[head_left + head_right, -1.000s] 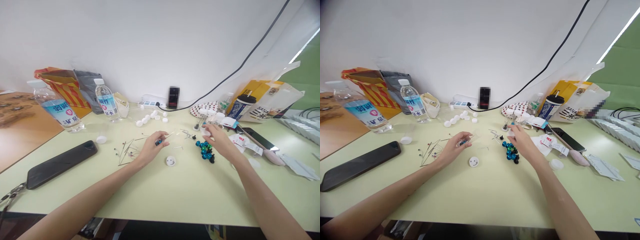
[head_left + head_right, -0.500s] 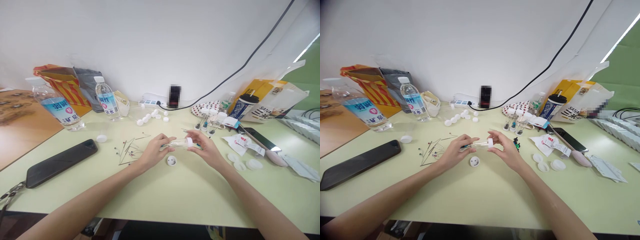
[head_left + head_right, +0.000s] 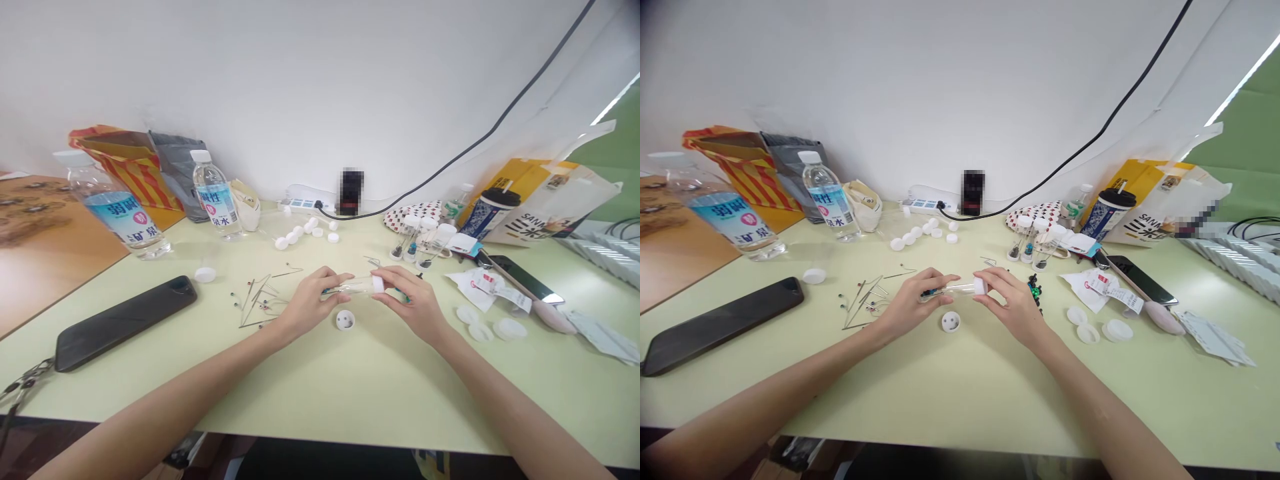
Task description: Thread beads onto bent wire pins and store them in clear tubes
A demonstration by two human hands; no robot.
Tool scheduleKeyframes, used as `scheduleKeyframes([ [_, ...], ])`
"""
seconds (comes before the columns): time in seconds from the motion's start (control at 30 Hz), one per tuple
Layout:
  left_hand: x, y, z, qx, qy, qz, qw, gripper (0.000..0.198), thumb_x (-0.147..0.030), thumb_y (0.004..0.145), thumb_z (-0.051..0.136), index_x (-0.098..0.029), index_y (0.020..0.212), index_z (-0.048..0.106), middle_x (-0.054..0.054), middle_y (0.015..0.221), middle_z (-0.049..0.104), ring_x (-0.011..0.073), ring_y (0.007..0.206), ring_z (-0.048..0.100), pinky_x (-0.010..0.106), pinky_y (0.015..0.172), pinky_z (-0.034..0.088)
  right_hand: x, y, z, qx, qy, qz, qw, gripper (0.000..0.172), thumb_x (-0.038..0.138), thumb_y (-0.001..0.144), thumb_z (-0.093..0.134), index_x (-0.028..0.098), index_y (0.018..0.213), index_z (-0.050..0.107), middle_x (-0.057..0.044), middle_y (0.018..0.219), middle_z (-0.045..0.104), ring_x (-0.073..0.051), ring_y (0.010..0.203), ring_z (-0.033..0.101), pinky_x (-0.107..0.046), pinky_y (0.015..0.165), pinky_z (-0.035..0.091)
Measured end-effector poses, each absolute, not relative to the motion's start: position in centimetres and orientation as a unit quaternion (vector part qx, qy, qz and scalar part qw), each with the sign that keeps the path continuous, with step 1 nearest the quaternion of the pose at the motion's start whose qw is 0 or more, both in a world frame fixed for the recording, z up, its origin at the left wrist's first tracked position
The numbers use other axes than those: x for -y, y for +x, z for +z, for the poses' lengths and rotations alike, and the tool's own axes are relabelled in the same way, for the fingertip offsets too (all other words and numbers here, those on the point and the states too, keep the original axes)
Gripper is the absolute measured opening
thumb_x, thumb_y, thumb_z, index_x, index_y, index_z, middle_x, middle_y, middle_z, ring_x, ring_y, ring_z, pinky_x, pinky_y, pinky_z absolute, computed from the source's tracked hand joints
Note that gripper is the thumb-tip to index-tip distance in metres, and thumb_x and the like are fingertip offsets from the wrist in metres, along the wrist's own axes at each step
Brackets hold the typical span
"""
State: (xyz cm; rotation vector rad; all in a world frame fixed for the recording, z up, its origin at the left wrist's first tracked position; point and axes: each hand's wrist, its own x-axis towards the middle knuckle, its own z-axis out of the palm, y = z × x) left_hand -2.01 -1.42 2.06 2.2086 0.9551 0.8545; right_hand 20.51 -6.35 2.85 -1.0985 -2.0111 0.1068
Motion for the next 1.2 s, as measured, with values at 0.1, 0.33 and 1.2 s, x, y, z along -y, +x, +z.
scheduleKeyframes([
  [0.1, 1.4, -2.0, 1.8, -0.356, 0.826, 0.319, 0.297, 0.033, -0.032, 0.085, 0.059, -0.027, 0.118, 0.064, 0.002, 0.093, 0.059, 0.0173, 0.086, 0.059, 0.029, 0.082, 0.044, 6.3, 20.5, 2.4, 0.792, -0.439, 0.08, 0.416, 0.028, 0.032, 0.088, 0.059, 0.024, 0.114, 0.059, -0.007, 0.11, 0.061, -0.016, 0.082, 0.063, -0.032, 0.082, 0.052],
  [0.33, 1.2, -2.1, 1.9, -0.352, 0.831, 0.31, 0.3, 0.03, -0.029, 0.084, 0.059, -0.027, 0.112, 0.067, 0.003, 0.094, 0.061, 0.0184, 0.084, 0.06, 0.029, 0.08, 0.045, 6.1, 20.3, 1.2, 0.782, -0.441, 0.121, 0.424, 0.031, 0.038, 0.088, 0.059, 0.025, 0.116, 0.06, -0.007, 0.111, 0.062, -0.019, 0.085, 0.063, -0.038, 0.084, 0.054],
  [1.2, -12.4, 13.8, 0.4, -0.349, 0.664, 0.464, 0.471, 0.02, -0.007, 0.078, 0.054, -0.021, 0.087, 0.042, 0.002, 0.091, 0.057, 0.0136, 0.086, 0.057, 0.031, 0.079, 0.044, 7.7, 18.6, 1.3, 0.861, -0.327, -0.118, 0.37, 0.039, 0.017, 0.092, 0.043, 0.02, 0.129, 0.033, -0.013, 0.113, 0.059, -0.013, 0.073, 0.063, -0.023, 0.054, 0.048],
])
